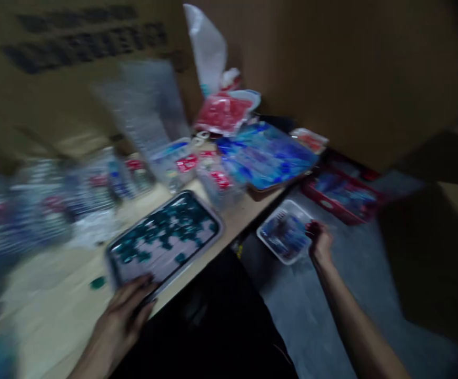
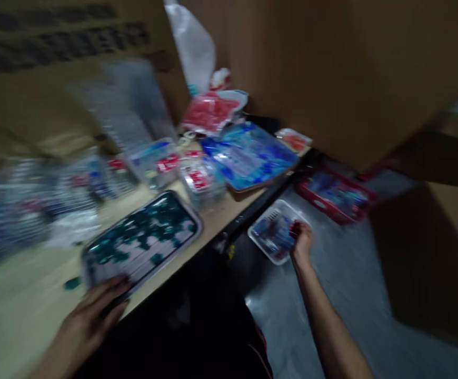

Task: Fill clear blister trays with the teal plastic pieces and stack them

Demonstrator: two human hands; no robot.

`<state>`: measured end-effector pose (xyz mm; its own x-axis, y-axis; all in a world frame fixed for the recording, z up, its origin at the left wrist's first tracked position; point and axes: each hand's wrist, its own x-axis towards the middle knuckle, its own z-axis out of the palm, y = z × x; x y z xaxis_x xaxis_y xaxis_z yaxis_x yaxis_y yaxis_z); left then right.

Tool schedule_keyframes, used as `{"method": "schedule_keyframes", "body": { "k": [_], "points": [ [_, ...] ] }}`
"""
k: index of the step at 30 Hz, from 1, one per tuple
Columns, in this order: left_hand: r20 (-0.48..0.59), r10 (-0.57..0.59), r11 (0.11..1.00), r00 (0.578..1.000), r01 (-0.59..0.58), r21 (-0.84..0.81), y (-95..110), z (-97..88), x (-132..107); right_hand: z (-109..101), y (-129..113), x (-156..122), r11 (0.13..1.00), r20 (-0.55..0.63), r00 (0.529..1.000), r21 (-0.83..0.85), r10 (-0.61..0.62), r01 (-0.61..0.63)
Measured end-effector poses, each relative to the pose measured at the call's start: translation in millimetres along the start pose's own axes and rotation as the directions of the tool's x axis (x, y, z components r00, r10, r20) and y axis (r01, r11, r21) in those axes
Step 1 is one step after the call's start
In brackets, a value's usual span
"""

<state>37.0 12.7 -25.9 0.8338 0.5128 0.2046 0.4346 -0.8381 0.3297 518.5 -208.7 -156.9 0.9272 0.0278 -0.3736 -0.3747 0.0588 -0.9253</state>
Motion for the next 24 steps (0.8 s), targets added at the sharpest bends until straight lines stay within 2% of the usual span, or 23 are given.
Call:
{"method": "schedule_keyframes", "body": {
  "k": [1, 2, 3, 4, 5, 6, 8, 9, 11, 12, 15, 16, 18, 20, 21, 22, 24],
  "points": [
    [0.011, -0.019, 0.999, 1.000, 0.019, 0.026, 6.8, -3.7, -1.2, 13.8, -1.6, -20.5, 0.997, 0.074, 0.994, -0.007, -0.082, 0.082],
    [0.030, -0.045, 0.998, 0.999, 0.043, 0.042, 12.3, -7.0, -1.5, 27.3, -4.7, -42.8, 0.955, 0.216, 0.936, -0.042, -0.278, 0.294],
    [0.053, -0.071, 0.997, 0.996, 0.069, 0.048, 16.4, -9.9, -1.2, 40.4, -9.6, -66.6, 0.886, 0.349, 0.842, -0.067, -0.411, 0.460],
    [0.055, -0.087, 0.995, 0.995, 0.084, 0.049, 18.9, -12.5, -0.7, 53.1, -16.1, -91.6, 0.829, 0.461, 0.758, -0.080, -0.461, 0.554],
    [0.062, -0.113, 0.993, 0.992, 0.110, 0.048, 19.9, -15.1, 0.0, 65.6, -23.8, -117.2, 0.801, 0.604, 0.671, -0.087, -0.430, 0.592],
    [0.058, -0.136, 0.990, 0.989, 0.134, 0.033, 19.3, -17.9, 0.9, 78.3, -31.9, -142.7, 0.790, 0.755, 0.557, -0.087, -0.345, 0.607],
    [-0.012, -0.207, 0.978, 0.978, 0.207, 0.001, 12.9, -24.4, 4.6, 105.3, -45.4, -189.8, 0.756, 0.921, 0.338, -0.078, -0.196, 0.650],
    [-0.064, -0.262, 0.965, 0.963, 0.262, -0.003, 7.3, -28.1, 8.0, 120.1, -49.2, -210.0, 0.726, 0.956, 0.250, -0.063, -0.153, 0.685],
    [-0.136, -0.384, 0.919, 0.913, 0.392, 0.041, -7.1, -34.7, 18.6, 151.3, -48.8, -243.1, 0.655, 0.987, 0.104, 0.004, -0.126, 0.756],
    [-0.123, -0.433, 0.891, 0.893, 0.445, 0.087, -14.6, -37.1, 25.2, 166.9, -44.9, -256.7, 0.618, 0.991, 0.036, 0.050, -0.127, 0.785],
    [0.048, -0.504, 0.853, 0.862, 0.488, 0.183, -32.6, -37.3, 44.2, 207.1, -24.1, -291.7, 0.471, 0.984, -0.139, 0.176, -0.114, 0.865],
    [0.079, -0.509, 0.854, 0.857, 0.490, 0.178, -37.0, -35.1, 48.3, 216.8, -16.4, -302.6, 0.407, 0.980, -0.177, 0.197, -0.087, 0.892],
    [0.024, -0.504, 0.862, 0.863, 0.501, 0.073, -44.4, -29.2, 51.8, 230.2, -2.7, -322.5, 0.253, 0.977, -0.211, 0.209, -0.023, 0.944],
    [-0.124, -0.522, 0.849, 0.844, 0.500, -0.169, -51.4, -24.2, 49.1, 237.6, 7.2, -337.1, 0.099, 0.978, -0.206, 0.203, 0.022, 0.974],
    [-0.176, -0.564, 0.803, 0.807, 0.486, -0.344, -54.6, -23.1, 46.1, 240.1, 10.8, -341.7, 0.041, 0.979, -0.201, 0.200, 0.032, 0.979],
    [-0.179, -0.623, 0.712, 0.761, 0.457, -0.533, -57.3, -23.1, 42.6, 242.2, 13.4, -344.4, -0.001, 0.980, -0.194, 0.194, 0.037, 0.981],
    [-0.046, -0.720, 0.409, 0.692, 0.370, -0.834, -60.0, -26.5, 34.5, 245.9, 16.8, -345.1, -0.025, 0.984, -0.174, 0.175, 0.037, 0.984]
  ]
}}
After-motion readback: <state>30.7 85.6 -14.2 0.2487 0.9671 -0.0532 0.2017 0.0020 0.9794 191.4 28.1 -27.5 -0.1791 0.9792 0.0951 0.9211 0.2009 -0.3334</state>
